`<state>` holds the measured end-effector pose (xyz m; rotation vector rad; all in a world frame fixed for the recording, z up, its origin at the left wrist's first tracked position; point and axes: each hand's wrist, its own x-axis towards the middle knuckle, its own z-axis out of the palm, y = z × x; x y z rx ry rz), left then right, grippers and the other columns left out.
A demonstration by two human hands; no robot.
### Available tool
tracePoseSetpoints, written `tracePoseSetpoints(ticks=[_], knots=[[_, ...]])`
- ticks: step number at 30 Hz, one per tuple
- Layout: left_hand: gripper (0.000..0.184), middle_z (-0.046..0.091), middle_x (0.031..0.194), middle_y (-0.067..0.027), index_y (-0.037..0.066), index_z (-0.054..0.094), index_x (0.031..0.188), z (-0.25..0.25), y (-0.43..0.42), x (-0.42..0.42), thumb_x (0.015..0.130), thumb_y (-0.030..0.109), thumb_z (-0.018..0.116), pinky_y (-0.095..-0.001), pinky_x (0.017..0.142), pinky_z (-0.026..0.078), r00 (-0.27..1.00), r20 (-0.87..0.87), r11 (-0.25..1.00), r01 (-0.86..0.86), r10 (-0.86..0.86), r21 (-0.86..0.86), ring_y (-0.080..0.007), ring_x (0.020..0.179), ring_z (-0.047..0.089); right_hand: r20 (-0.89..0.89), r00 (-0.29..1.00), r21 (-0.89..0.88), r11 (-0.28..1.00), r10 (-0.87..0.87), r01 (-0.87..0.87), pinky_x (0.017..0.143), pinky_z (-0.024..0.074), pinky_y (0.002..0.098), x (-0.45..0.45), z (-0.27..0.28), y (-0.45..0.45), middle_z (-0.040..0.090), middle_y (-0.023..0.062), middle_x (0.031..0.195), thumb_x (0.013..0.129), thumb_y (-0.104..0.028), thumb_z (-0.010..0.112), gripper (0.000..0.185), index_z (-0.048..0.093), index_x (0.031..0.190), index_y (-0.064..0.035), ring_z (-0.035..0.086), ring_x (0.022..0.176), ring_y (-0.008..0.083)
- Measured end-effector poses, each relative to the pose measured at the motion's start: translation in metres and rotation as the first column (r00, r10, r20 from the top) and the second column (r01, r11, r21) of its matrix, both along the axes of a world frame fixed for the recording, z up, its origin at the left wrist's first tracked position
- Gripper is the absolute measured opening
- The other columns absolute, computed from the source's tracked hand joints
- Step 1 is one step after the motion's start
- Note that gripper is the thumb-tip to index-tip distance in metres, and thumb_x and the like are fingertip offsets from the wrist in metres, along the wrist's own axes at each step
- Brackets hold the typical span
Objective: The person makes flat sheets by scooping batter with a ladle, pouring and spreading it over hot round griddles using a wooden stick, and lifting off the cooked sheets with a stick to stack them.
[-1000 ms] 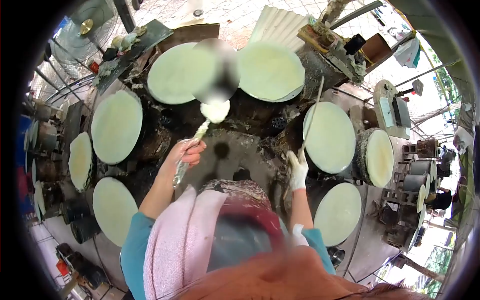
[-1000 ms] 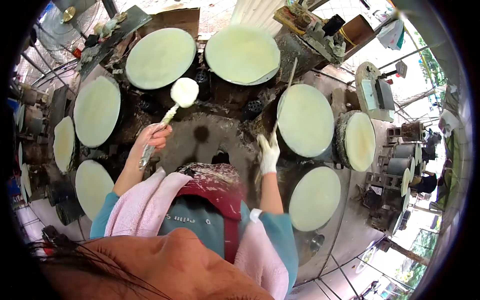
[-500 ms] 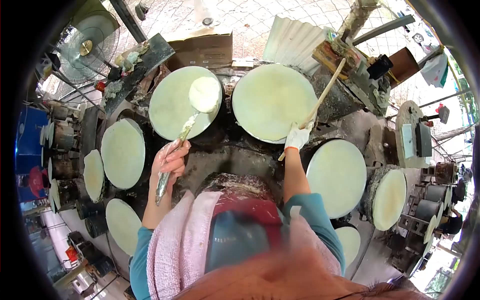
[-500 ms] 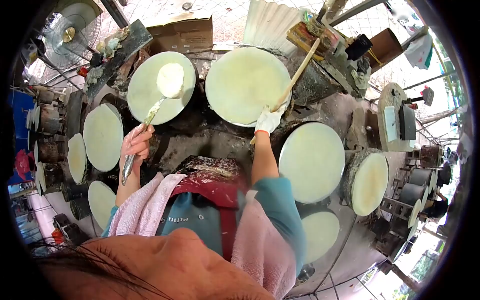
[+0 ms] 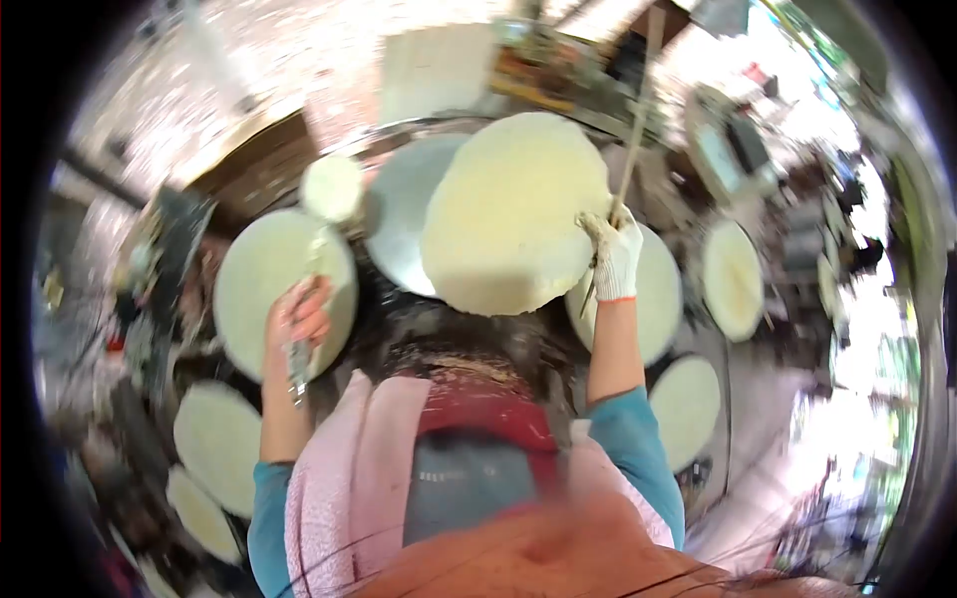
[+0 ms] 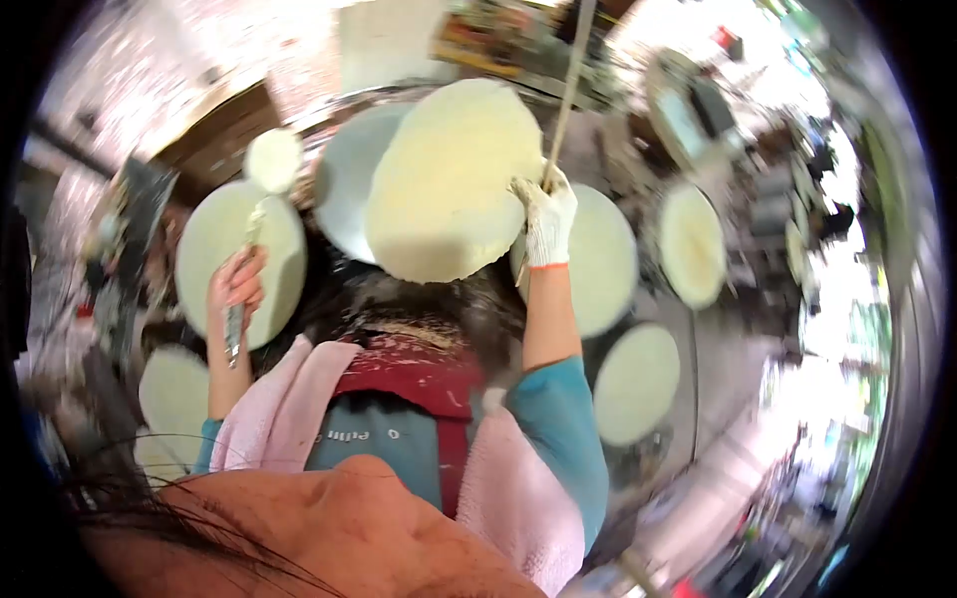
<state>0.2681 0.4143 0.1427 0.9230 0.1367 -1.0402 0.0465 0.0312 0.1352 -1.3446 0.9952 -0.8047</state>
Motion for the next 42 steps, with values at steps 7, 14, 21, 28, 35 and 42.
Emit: tracePoseSetpoints(ticks=[7, 14, 21, 28, 35, 42], knots=[[0.028, 0.04, 0.062, 0.0034, -0.008, 0.048, 0.11, -0.034, -0.073, 0.02, 0.101, 0.018, 0.039, -0.0194, 0.036, 0.023, 0.973, -0.18, 0.947, 0.081, -0.142, -0.31, -0.0029, 0.035, 0.034, -0.416, 0.906, -0.19, 0.982, -0.075, -0.006, 0.067, 0.0508, 0.024, -0.213, 0.073, -0.165, 0.064, 0.0049, 0.086, 0.071, 0.006, 0.067, 0.039, 0.06, 0.11, 0.0053, 0.06, 0.073, 0.012], [0.033, 0.039, 0.068, -0.0008, -0.012, 0.041, 0.116, -0.044, -0.158, -0.011, 0.103, 0.017, 0.032, -0.0228, 0.043, 0.027, 0.938, -0.247, 0.86, 0.089, -0.241, -0.502, -0.0061, 0.039, 0.039, -0.743, 0.475, -0.638, 0.713, -0.472, -0.29, 0.075, 0.0512, 0.0356, -0.342, 0.142, -0.301, 0.067, 0.0122, 0.091, 0.079, -0.011, 0.063, 0.037, 0.061, 0.116, -0.0123, 0.065, 0.079, 0.0248], [0.033, 0.038, 0.067, 0.0007, -0.012, 0.039, 0.116, -0.032, -0.216, -0.05, 0.104, 0.018, 0.03, -0.022, 0.043, 0.027, 0.97, -0.16, 0.89, 0.093, -0.182, -0.446, -0.0049, 0.039, 0.039, -0.745, 0.12, -0.61, 0.598, -0.656, -0.52, 0.063, 0.0525, 0.047, -0.374, -0.017, -0.357, 0.065, 0.0127, 0.085, 0.088, -0.016, 0.049, 0.031, 0.052, 0.118, -0.02, 0.066, 0.075, 0.0351], [0.032, 0.038, 0.063, 0.0036, -0.01, 0.046, 0.111, -0.013, -0.249, -0.078, 0.103, 0.019, 0.035, -0.0198, 0.039, 0.024, 0.997, -0.018, 0.971, 0.067, -0.073, -0.229, -0.0017, 0.036, 0.035, -0.818, 0.071, -0.54, 0.719, -0.571, -0.438, 0.061, 0.0531, 0.0431, -0.388, -0.149, -0.344, 0.064, 0.0124, 0.09, 0.087, -0.019, 0.052, 0.031, 0.055, 0.118, -0.0198, 0.066, 0.071, 0.0303], [0.026, 0.036, 0.056, 0.0076, 0.01, 0.047, 0.084, -0.018, -0.27, -0.09, 0.101, 0.029, 0.043, -0.02, 0.035, 0.023, 0.973, 0.195, 0.992, 0.12, -0.125, 0.039, -0.0019, 0.033, 0.028, -0.836, 0.314, -0.526, 0.819, -0.45, -0.228, 0.081, 0.0507, 0.0435, -0.38, -0.13, -0.316, 0.064, 0.0159, 0.11, 0.081, -0.017, 0.06, 0.045, 0.054, 0.126, -0.0133, 0.063, 0.094, 0.0363], [0.04, 0.042, 0.057, 0.0012, -0.002, 0.054, 0.095, -0.118, -0.3, -0.056, 0.094, 0.038, 0.056, -0.025, 0.041, 0.028, 0.829, 0.424, 0.902, 0.2, -0.364, 0.383, -0.0082, 0.041, 0.036, -0.598, 0.769, -0.45, 0.889, -0.228, -0.087, 0.074, 0.0508, 0.0299, -0.269, -0.118, -0.191, 0.068, 0.0091, 0.1, 0.081, -0.015, 0.066, 0.047, 0.057, 0.126, -0.0059, 0.065, 0.081, 0.0171]])
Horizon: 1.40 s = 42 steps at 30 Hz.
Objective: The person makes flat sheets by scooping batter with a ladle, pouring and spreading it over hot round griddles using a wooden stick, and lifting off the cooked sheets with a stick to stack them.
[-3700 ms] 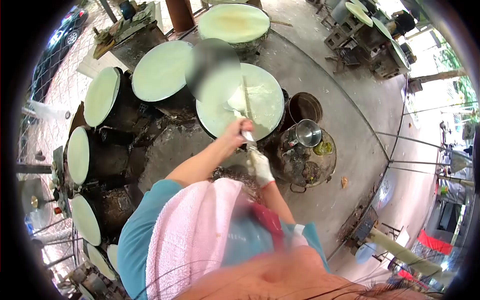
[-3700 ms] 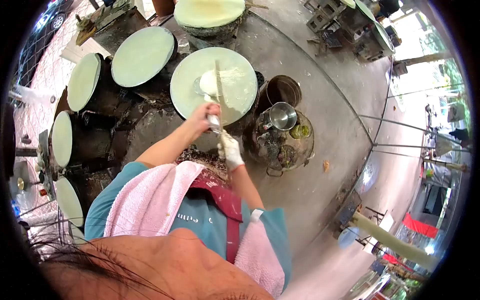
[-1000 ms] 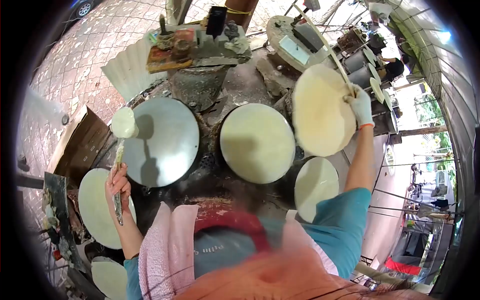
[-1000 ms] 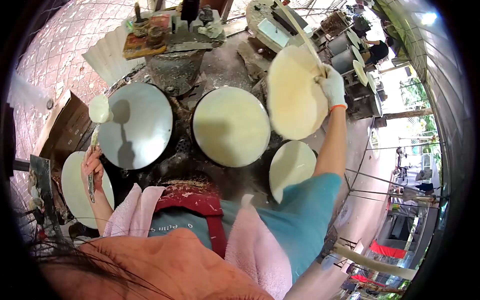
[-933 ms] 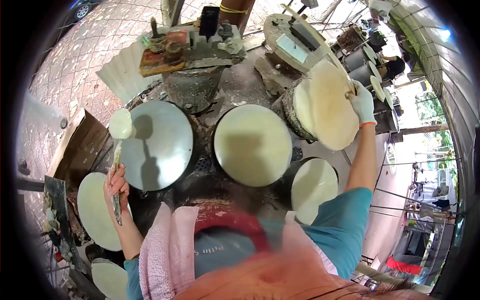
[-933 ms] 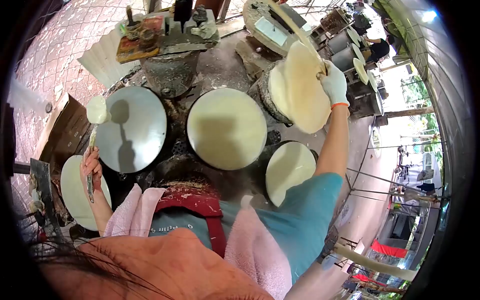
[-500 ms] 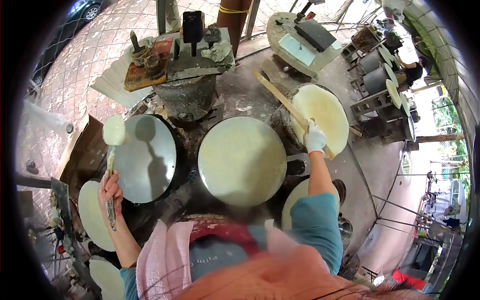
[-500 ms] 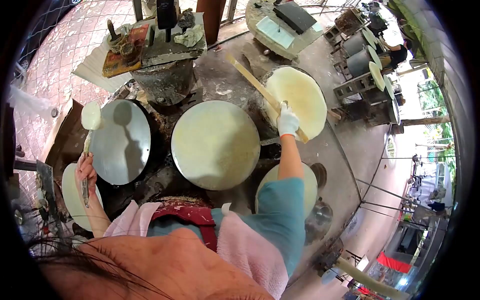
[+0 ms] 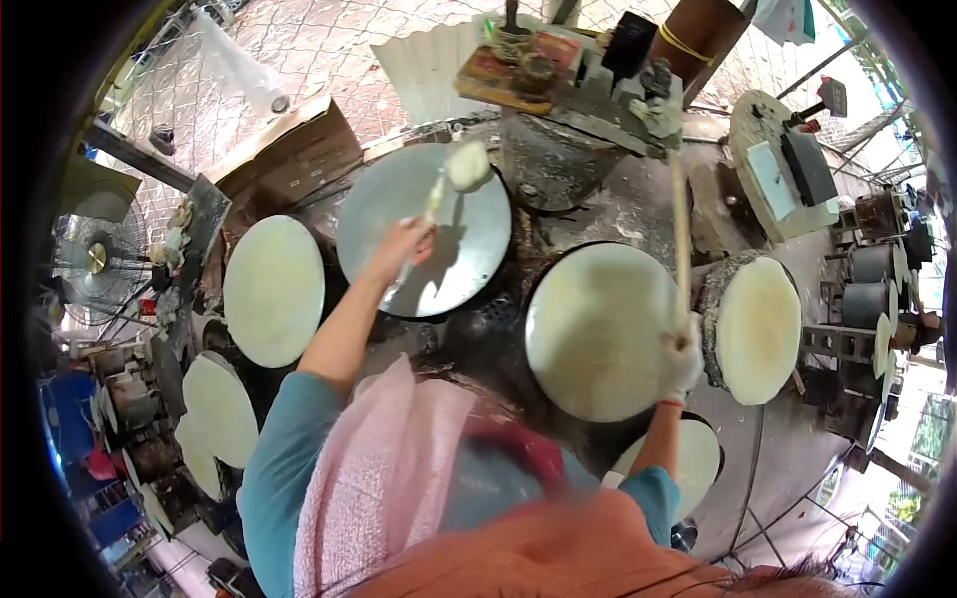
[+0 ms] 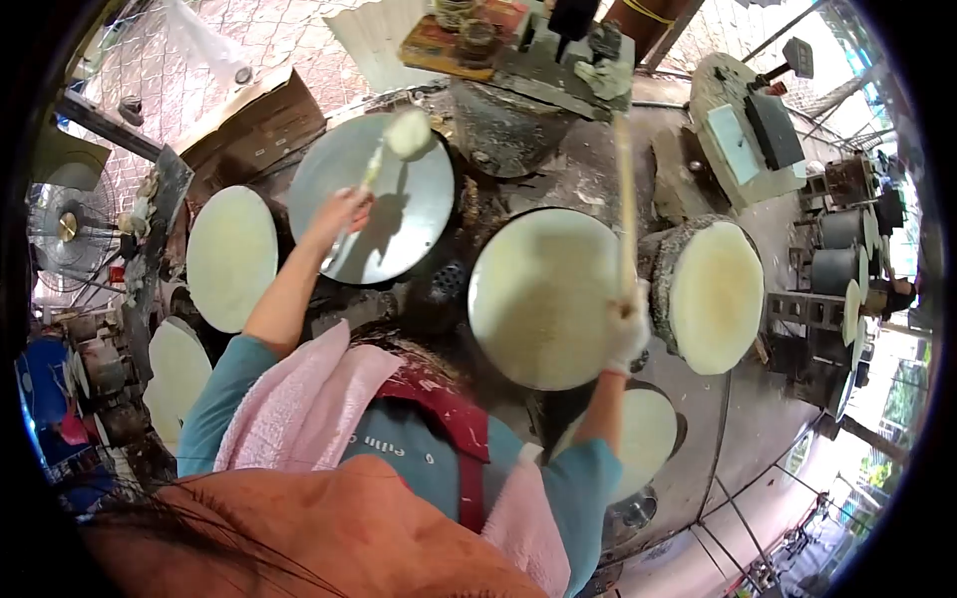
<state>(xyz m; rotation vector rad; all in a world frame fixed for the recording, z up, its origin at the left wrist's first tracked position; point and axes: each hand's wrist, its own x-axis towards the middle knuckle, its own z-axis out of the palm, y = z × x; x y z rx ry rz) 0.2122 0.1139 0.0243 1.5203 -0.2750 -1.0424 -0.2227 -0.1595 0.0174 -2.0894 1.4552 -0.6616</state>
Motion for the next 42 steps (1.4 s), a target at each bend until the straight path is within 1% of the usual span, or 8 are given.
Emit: tracePoseSetpoints(ticks=[5, 11, 18, 22, 27, 32, 37, 42], knots=[[0.035, 0.062, 0.07, -0.0168, -0.003, 0.055, 0.089, -0.069, 0.013, 0.02, 0.086, 0.029, 0.067, -0.0408, 0.054, 0.045, 0.709, 0.683, 0.956, -0.04, -0.178, 0.291, -0.028, 0.061, 0.062, 0.455, 0.888, 0.454, 0.876, -0.07, -0.164, 0.071, 0.05, 0.0298, 0.151, -0.028, 0.15, 0.067, 0.0081, 0.091, 0.091, -0.019, 0.06, 0.031, 0.061, 0.12, -0.0096, 0.062, 0.079, 0.0136], [0.037, 0.063, 0.077, -0.0238, -0.005, 0.056, 0.105, -0.057, 0.059, 0.067, 0.086, 0.025, 0.064, -0.0472, 0.063, 0.048, 0.435, 0.812, 0.888, -0.057, -0.389, 0.456, -0.0419, 0.072, 0.062, -0.482, 0.841, 0.264, 0.956, 0.246, -0.129, 0.065, 0.0513, 0.0391, 0.237, -0.067, 0.245, 0.062, 0.0161, 0.087, 0.093, -0.034, 0.056, 0.058, 0.035, 0.146, -0.0221, 0.063, 0.073, 0.0308], [0.036, 0.063, 0.08, -0.0258, -0.008, 0.057, 0.108, -0.034, 0.129, 0.126, 0.089, 0.022, 0.06, -0.0467, 0.066, 0.049, 0.22, 0.957, 0.964, -0.227, 0.191, -0.14, -0.0422, 0.073, 0.062, 0.346, 0.936, 0.586, 0.763, 0.07, -0.273, 0.076, 0.0483, 0.0267, 0.282, -0.095, 0.272, 0.069, 0.0105, 0.101, 0.094, -0.017, 0.056, 0.041, 0.051, 0.132, -0.0024, 0.064, 0.09, 0.0134], [0.021, 0.061, 0.077, -0.0169, -0.002, 0.056, 0.104, -0.02, 0.171, 0.125, 0.092, 0.015, 0.055, -0.0352, 0.067, 0.047, 0.607, 0.78, 0.983, -0.175, 0.155, -0.059, -0.0254, 0.068, 0.057, 0.293, 0.954, 0.199, 0.973, 0.056, -0.119, 0.076, 0.0484, 0.0271, 0.268, -0.083, 0.268, 0.066, 0.0068, 0.096, 0.093, -0.016, 0.058, 0.036, 0.057, 0.123, 0.0037, 0.06, 0.084, 0.0146], [0.023, 0.063, 0.078, -0.0136, -0.004, 0.057, 0.102, -0.028, 0.21, 0.115, 0.09, 0.015, 0.058, -0.0331, 0.069, 0.047, 0.834, 0.552, 0.996, -0.064, 0.016, 0.069, -0.0187, 0.072, 0.057, 0.235, 0.968, 0.866, 0.472, -0.091, -0.165, 0.052, 0.0416, 0.0185, 0.308, -0.056, 0.291, 0.06, -0.004, 0.077, 0.092, -0.021, 0.061, 0.031, 0.062, 0.118, -0.0032, 0.051, 0.059, 0.004], [0.015, 0.052, 0.066, -0.0029, 0.0, 0.055, 0.094, -0.014, 0.247, 0.097, 0.093, 0.015, 0.055, -0.0267, 0.056, 0.041, 0.799, 0.585, 0.986, -0.166, 0.142, -0.014, -0.009, 0.059, 0.049, 0.536, 0.843, 0.415, 0.861, 0.03, -0.295, 0.059, 0.0444, 0.0205, 0.274, -0.081, 0.248, 0.059, -0.0019, 0.078, 0.093, -0.02, 0.057, 0.033, 0.06, 0.119, 0.0016, 0.053, 0.065, 0.0061], [0.013, 0.045, 0.06, 0.0026, 0.002, 0.054, 0.091, -0.011, 0.257, 0.08, 0.095, 0.014, 0.053, -0.0238, 0.045, 0.034, 0.886, 0.416, 0.97, -0.242, 0.206, 0.034, -0.005, 0.05, 0.041, 0.257, 0.966, 0.881, 0.412, -0.006, -0.232, 0.042, 0.0373, 0.0278, 0.312, -0.035, 0.264, 0.053, -0.0049, 0.065, 0.092, -0.022, 0.059, 0.019, 0.065, 0.1, -0.0057, 0.048, 0.051, 0.008], [0.015, 0.045, 0.058, 0.0016, 0.0, 0.053, 0.089, -0.011, 0.265, 0.061, 0.094, 0.014, 0.053, -0.0253, 0.044, 0.033, 0.913, 0.298, 0.938, -0.327, 0.28, 0.119, -0.0056, 0.049, 0.039, 0.503, 0.822, 0.474, 0.71, 0.266, -0.52, 0.069, 0.0478, 0.0287, 0.278, -0.081, 0.201, 0.067, 0.0007, 0.092, 0.093, -0.015, 0.057, 0.038, 0.056, 0.127, -0.0002, 0.059, 0.081, 0.0101]])
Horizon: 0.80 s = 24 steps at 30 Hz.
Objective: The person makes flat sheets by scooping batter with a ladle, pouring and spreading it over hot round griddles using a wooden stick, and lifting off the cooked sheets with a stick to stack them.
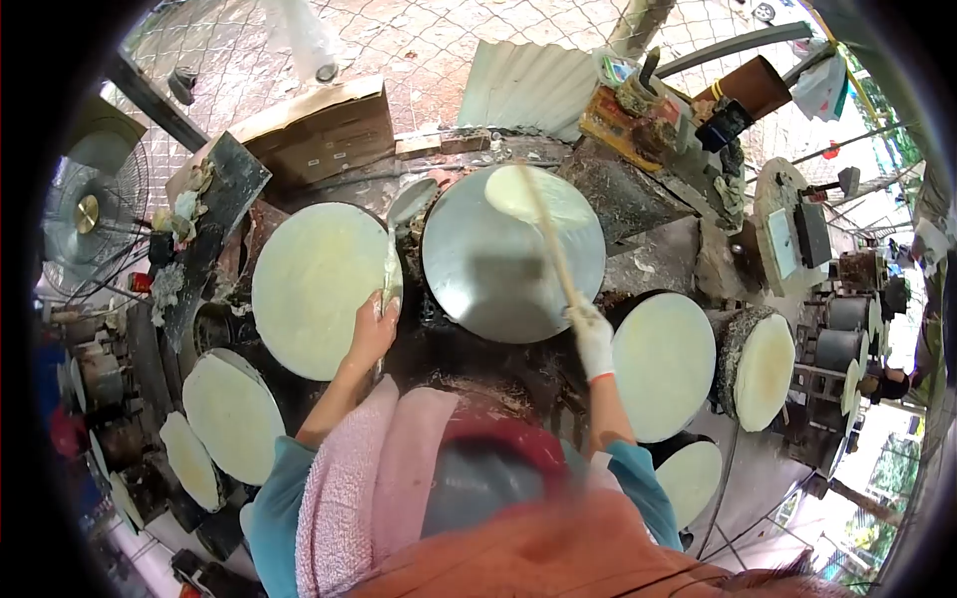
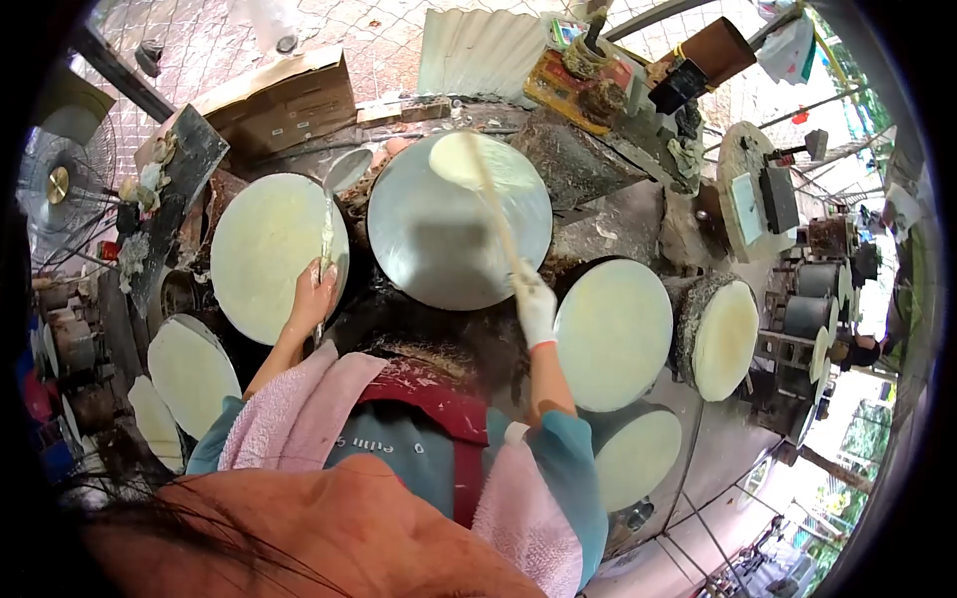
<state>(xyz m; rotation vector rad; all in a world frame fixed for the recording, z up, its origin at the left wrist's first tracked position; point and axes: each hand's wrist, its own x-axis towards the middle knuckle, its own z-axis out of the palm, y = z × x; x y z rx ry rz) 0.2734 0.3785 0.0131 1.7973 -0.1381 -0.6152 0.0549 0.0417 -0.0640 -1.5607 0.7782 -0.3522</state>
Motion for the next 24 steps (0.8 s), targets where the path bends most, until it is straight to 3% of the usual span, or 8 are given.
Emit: tracePoseSetpoints(ticks=[3, 6, 9, 10, 12, 15, 18, 24], knots=[[0.014, 0.044, 0.058, 0.0021, 0.002, 0.053, 0.089, -0.021, 0.009, -0.006, 0.094, 0.015, 0.053, -0.0247, 0.042, 0.031, 0.988, 0.154, 0.998, -0.032, 0.024, 0.055, -0.0055, 0.046, 0.039, -0.178, 0.984, 0.207, 0.978, 0.019, 0.019, 0.05, 0.0352, 0.017, 0.005, -0.002, -0.033, 0.055, -0.0073, 0.074, 0.09, -0.018, 0.062, 0.038, 0.059, 0.125, -0.0017, 0.042, 0.055, 0.0019], [0.017, 0.04, 0.055, 0.0038, 0.008, 0.046, 0.082, 0.008, -0.006, -0.023, 0.096, 0.016, 0.05, -0.0234, 0.038, 0.029, 0.985, -0.089, 0.989, -0.145, 0.147, 0.032, -0.0063, 0.04, 0.037, -0.257, 0.926, 0.412, 0.898, 0.277, -0.154, 0.044, 0.0323, 0.0194, 0.032, 0.026, -0.009, 0.054, -0.0076, 0.072, 0.091, -0.023, 0.062, 0.04, 0.059, 0.127, -0.0065, 0.043, 0.053, 0.0026], [0.016, 0.041, 0.055, 0.0033, 0.008, 0.047, 0.083, 0.011, -0.006, -0.032, 0.096, 0.017, 0.05, -0.0236, 0.037, 0.029, 0.983, -0.084, 0.984, -0.158, 0.165, 0.086, -0.0067, 0.04, 0.038, -0.008, 0.971, 0.313, 0.923, 0.237, -0.223, 0.043, 0.0326, 0.0207, 0.017, -0.05, -0.029, 0.059, -0.0046, 0.076, 0.089, -0.025, 0.063, 0.036, 0.063, 0.12, -0.007, 0.046, 0.055, 0.0034], [0.016, 0.041, 0.055, 0.0033, 0.008, 0.047, 0.083, 0.01, -0.005, -0.035, 0.096, 0.017, 0.05, -0.0237, 0.037, 0.029, 0.981, -0.078, 0.981, -0.169, 0.176, 0.09, -0.0068, 0.04, 0.038, -0.398, 0.843, 0.145, 0.932, 0.362, -0.332, 0.07, 0.0496, 0.0252, 0.021, 0.01, -0.052, 0.068, 0.0049, 0.089, 0.091, -0.027, 0.061, 0.038, 0.062, 0.121, -0.0034, 0.062, 0.072, 0.0132], [0.016, 0.041, 0.055, 0.0033, 0.008, 0.048, 0.084, 0.006, -0.003, -0.041, 0.096, 0.017, 0.05, -0.024, 0.037, 0.029, 0.978, -0.067, 0.977, -0.191, 0.198, 0.093, -0.0071, 0.04, 0.038, -0.149, 0.95, -0.119, 0.949, 0.273, -0.291, 0.063, 0.0463, 0.0224, 0.023, 0.006, -0.09, 0.066, 0.0021, 0.084, 0.091, -0.023, 0.062, 0.037, 0.063, 0.118, 0.0019, 0.058, 0.065, 0.0114], [0.015, 0.041, 0.055, 0.0031, 0.008, 0.048, 0.084, 0.006, -0.008, -0.048, 0.096, 0.017, 0.05, -0.0241, 0.037, 0.03, 0.966, -0.08, 0.967, -0.237, 0.245, 0.09, -0.0073, 0.04, 0.039, -0.547, 0.745, 0.25, 0.924, 0.382, -0.291, 0.058, 0.0421, 0.0217, 0.045, 0.002, -0.115, 0.063, 0.0003, 0.081, 0.091, -0.023, 0.062, 0.034, 0.065, 0.116, -0.0002, 0.051, 0.06, 0.0094], [0.013, 0.044, 0.058, 0.0033, 0.007, 0.049, 0.086, 0.014, -0.011, -0.056, 0.095, 0.015, 0.051, -0.0225, 0.04, 0.03, 0.942, -0.169, 0.957, -0.28, 0.29, 0.082, -0.0047, 0.044, 0.04, -0.147, 0.879, 0.49, 0.805, 0.454, -0.333, 0.04, 0.0284, 0.0204, 0.044, 0.022, -0.068, 0.052, -0.0069, 0.069, 0.089, -0.026, 0.065, 0.025, 0.069, 0.106, -0.0076, 0.041, 0.05, 0.0039], [0.015, 0.045, 0.058, 0.0007, 0.004, 0.05, 0.083, -0.017, -0.002, -0.062, 0.094, 0.014, 0.052, -0.0269, 0.043, 0.033, 0.971, 0.05, 0.949, -0.239, 0.234, 0.204, -0.0084, 0.047, 0.04, -0.28, 0.81, 0.088, 0.854, 0.515, -0.512, 0.046, 0.0346, 0.023, 0.055, 0.001, -0.136, 0.056, -0.0071, 0.07, 0.089, -0.025, 0.061, 0.03, 0.067, 0.114, -0.0089, 0.045, 0.054, 0.0055]])
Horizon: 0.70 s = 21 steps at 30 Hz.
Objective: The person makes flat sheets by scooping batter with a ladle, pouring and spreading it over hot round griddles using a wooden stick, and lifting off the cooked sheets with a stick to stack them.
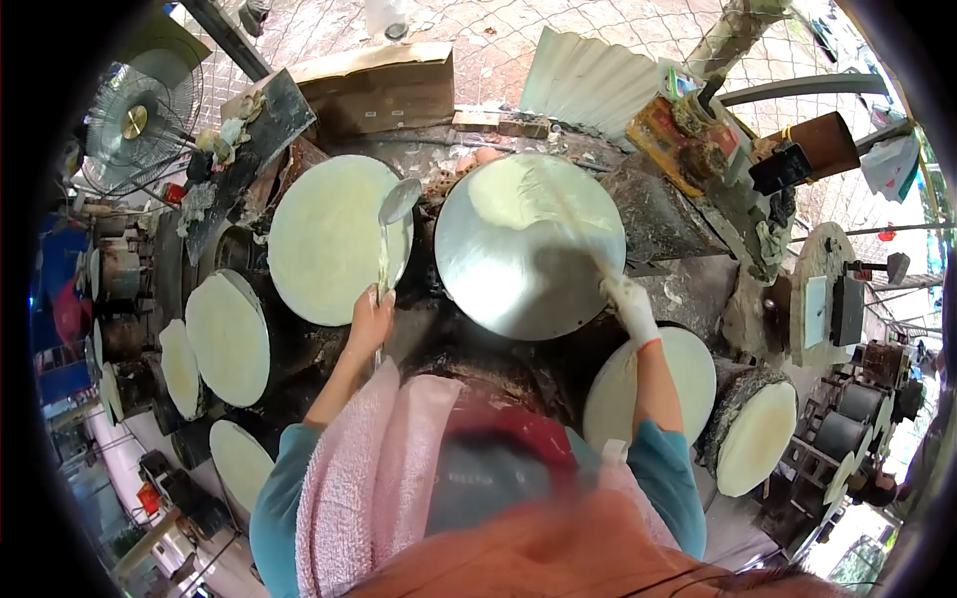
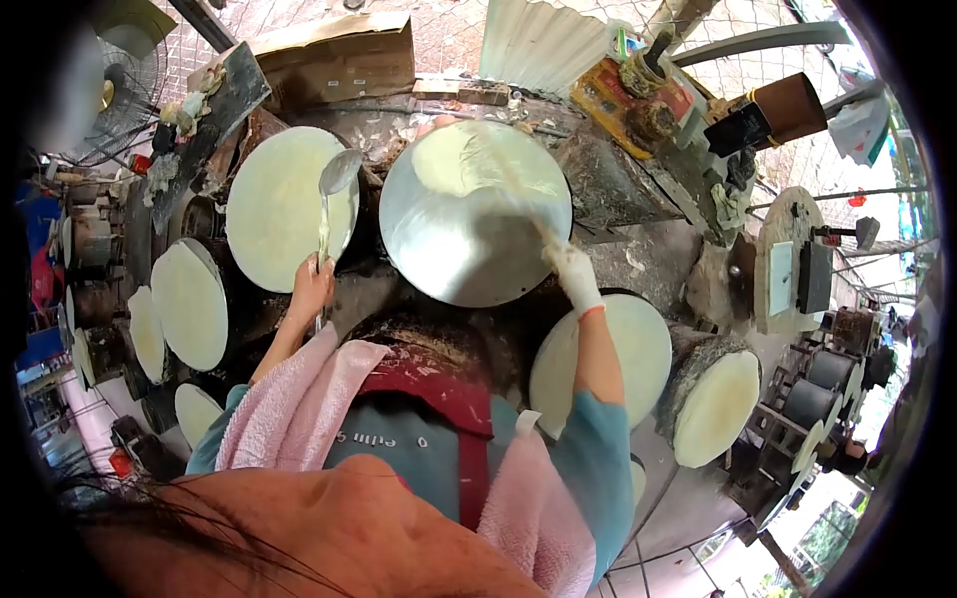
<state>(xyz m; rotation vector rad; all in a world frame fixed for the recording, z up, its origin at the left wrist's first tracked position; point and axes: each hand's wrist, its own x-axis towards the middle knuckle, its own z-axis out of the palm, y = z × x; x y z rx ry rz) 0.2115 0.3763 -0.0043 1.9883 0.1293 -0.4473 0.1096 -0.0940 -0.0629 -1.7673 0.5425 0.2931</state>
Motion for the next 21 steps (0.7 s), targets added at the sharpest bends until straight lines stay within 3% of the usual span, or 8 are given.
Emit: tracePoseSetpoints(ticks=[3, 5, 8, 10, 12, 15, 18, 21], knots=[[0.018, 0.046, 0.059, -0.0028, 0.001, 0.05, 0.081, 0.015, -0.008, -0.006, 0.092, 0.015, 0.053, -0.0307, 0.049, 0.037, 0.984, -0.156, 0.995, -0.094, 0.089, -0.024, -0.0118, 0.052, 0.043, -0.133, 0.989, 0.073, 0.995, 0.071, -0.062, 0.046, 0.0356, 0.0216, 0.02, 0.024, 0.001, 0.056, -0.0073, 0.069, 0.089, -0.027, 0.061, 0.036, 0.064, 0.122, -0.0112, 0.045, 0.055, 0.0049], [0.019, 0.047, 0.06, -0.0069, -0.001, 0.05, 0.08, -0.002, 0.004, -0.013, 0.091, 0.015, 0.054, -0.0337, 0.053, 0.039, 0.997, -0.063, 0.997, -0.049, 0.053, 0.064, -0.0161, 0.055, 0.046, -0.141, 0.972, 0.179, 0.971, 0.188, -0.161, 0.043, 0.0343, 0.0213, 0.01, 0.02, 0.017, 0.054, -0.0077, 0.067, 0.089, -0.027, 0.062, 0.04, 0.062, 0.126, -0.0122, 0.045, 0.052, 0.0042], [0.021, 0.05, 0.063, -0.0136, -0.002, 0.051, 0.081, -0.006, 0.009, -0.018, 0.089, 0.017, 0.055, -0.0379, 0.058, 0.042, 0.994, 0.103, 0.976, 0.001, -0.024, 0.219, -0.0235, 0.059, 0.049, -0.213, 0.959, 0.278, 0.953, 0.186, -0.123, 0.041, 0.0323, 0.0206, -0.005, 0.063, 0.028, 0.054, -0.0065, 0.067, 0.09, -0.027, 0.062, 0.037, 0.063, 0.123, -0.0117, 0.042, 0.048, 0.0042], [0.022, 0.051, 0.065, -0.0174, -0.003, 0.052, 0.083, -0.003, 0.011, -0.02, 0.089, 0.018, 0.055, -0.0397, 0.06, 0.042, 0.986, 0.152, 0.956, 0.027, -0.074, 0.292, -0.0282, 0.06, 0.05, -0.386, 0.895, 0.021, 0.972, 0.224, -0.234, 0.057, 0.0401, 0.0211, 0.003, 0.019, -0.014, 0.063, -0.0006, 0.086, 0.089, -0.023, 0.064, 0.039, 0.062, 0.125, -0.0093, 0.051, 0.067, 0.0054], [0.023, 0.053, 0.067, -0.0205, -0.004, 0.053, 0.085, -0.002, 0.008, -0.008, 0.089, 0.018, 0.054, -0.0406, 0.062, 0.043, 0.984, 0.149, 0.947, 0.049, -0.101, 0.317, -0.0323, 0.062, 0.051, -0.147, 0.973, -0.098, 0.976, 0.178, -0.194, 0.052, 0.0379, 0.0223, 0.02, 0.0, -0.034, 0.062, -0.0021, 0.082, 0.089, -0.022, 0.063, 0.04, 0.061, 0.127, -0.0106, 0.048, 0.061, 0.0056], [0.025, 0.058, 0.075, -0.0266, -0.006, 0.054, 0.087, -0.014, -0.002, 0.016, 0.09, 0.019, 0.055, -0.0441, 0.066, 0.046, 0.959, 0.226, 0.918, 0.073, -0.172, 0.39, -0.0417, 0.073, 0.059, -0.081, 0.962, 0.024, 0.965, 0.262, -0.261, 0.048, 0.0355, 0.0224, 0.043, 0.052, -0.003, 0.059, -0.0053, 0.075, 0.089, -0.022, 0.061, 0.04, 0.06, 0.127, -0.0111, 0.044, 0.057, 0.0059], [0.025, 0.06, 0.079, -0.0287, -0.006, 0.053, 0.089, -0.02, -0.014, 0.036, 0.09, 0.019, 0.055, -0.0473, 0.067, 0.047, 0.932, 0.255, 0.895, 0.13, -0.257, 0.428, -0.0448, 0.078, 0.06, -0.204, 0.914, 0.21, 0.927, 0.352, -0.31, 0.049, 0.0348, 0.0214, 0.018, 0.034, 0.003, 0.058, -0.0055, 0.075, 0.088, -0.021, 0.06, 0.042, 0.06, 0.129, -0.0113, 0.041, 0.055, 0.0055], [0.025, 0.061, 0.08, -0.0277, -0.005, 0.052, 0.093, -0.033, -0.03, 0.053, 0.091, 0.019, 0.055, -0.0494, 0.068, 0.047, 0.921, 0.177, 0.817, 0.205, -0.348, 0.54, -0.0454, 0.079, 0.06, -0.16, 0.926, 0.126, 0.938, 0.341, -0.324, 0.052, 0.0384, 0.0201, -0.004, 0.043, -0.018, 0.061, -0.0032, 0.082, 0.089, -0.02, 0.06, 0.04, 0.06, 0.128, -0.0109, 0.047, 0.063, 0.0049]])
